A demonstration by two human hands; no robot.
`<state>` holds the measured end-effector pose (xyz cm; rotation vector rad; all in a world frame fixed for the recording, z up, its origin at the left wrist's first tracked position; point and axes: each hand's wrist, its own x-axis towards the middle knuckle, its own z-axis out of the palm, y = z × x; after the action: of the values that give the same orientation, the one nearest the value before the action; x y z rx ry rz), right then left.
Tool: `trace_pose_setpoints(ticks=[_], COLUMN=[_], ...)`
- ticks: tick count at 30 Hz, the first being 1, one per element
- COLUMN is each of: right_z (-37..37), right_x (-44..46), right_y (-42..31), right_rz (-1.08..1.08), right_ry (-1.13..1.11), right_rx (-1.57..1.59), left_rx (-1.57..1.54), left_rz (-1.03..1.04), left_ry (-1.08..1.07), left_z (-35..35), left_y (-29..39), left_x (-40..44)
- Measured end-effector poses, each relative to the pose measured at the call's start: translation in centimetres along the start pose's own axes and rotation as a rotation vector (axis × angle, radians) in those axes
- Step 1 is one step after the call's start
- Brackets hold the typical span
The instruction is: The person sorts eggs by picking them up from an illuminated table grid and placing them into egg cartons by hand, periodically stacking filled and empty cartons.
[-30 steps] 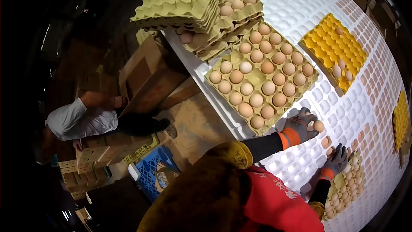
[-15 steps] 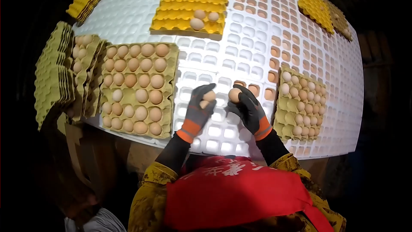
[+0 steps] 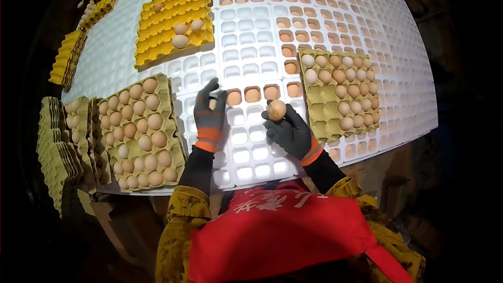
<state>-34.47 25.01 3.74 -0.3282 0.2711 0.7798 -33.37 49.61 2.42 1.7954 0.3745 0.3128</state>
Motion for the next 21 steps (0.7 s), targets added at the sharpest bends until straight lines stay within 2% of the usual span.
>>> trace_pose_setpoints(ticks=[1, 3, 4, 5, 9, 10, 11, 13, 15, 17, 19, 21], right_z=[-0.3, -0.1, -0.2, -0.2, 0.4, 0.6, 1.2, -0.3, -0.3, -0.7, -2.1, -5.2], right_x=[-0.5, -1.1, -1.3, -1.8, -3.8, -4.6, -5.7, -7.3, -10.3, -13.9, -17.8, -21.8], right_y=[0.2, 0.3, 0.3, 0.3, 0.3, 0.6, 0.8, 1.0, 1.2, 0.9, 0.9, 1.6], right_rz=[-0.018, -0.025, -0.015, -0.009, -0.044, -0.073, -0.122, -0.1, -0.183, -0.225, -0.206, -0.315], right_ry=[-0.026, -0.018, -0.035, -0.05, -0.116, -0.076, 0.012, 0.023, 0.099, -0.069, -0.007, -0.014], right_rx=[0.004, 0.004, 0.037, 0.068, 0.044, 0.032, -0.152, -0.104, -0.303, -0.174, -0.134, -0.1], left_rx=[-0.128, -0.035, 0.315, 0.759, 0.677, 0.628, 0.576, 0.588, 0.724, 0.773, 0.825, 0.897], left_rz=[0.091, 0.284, 0.481, 0.554, 0.433, 0.452, 0.478, 0.511, 0.601, 0.601, 0.603, 0.674], left_ry=[0.06, 0.072, -0.046, -0.143, 0.034, -0.018, -0.068, -0.237, -0.437, -0.51, -0.542, -0.531], left_z=[-0.6, -1.0, -1.6, -1.6, 0.4, 0.6, 0.9, 1.8, 2.2, 2.4, 2.9, 3.8], left_y=[-0.1, -1.7, -2.4, -2.6, -1.3, -0.1, 0.7, 1.8, 3.0, 2.3, 1.7, 1.1], left_x=[0.0, 0.4, 0.9, 1.0, -0.9, -1.9, -3.3, -6.7, -9.5, -11.3, -12.0, -12.9])
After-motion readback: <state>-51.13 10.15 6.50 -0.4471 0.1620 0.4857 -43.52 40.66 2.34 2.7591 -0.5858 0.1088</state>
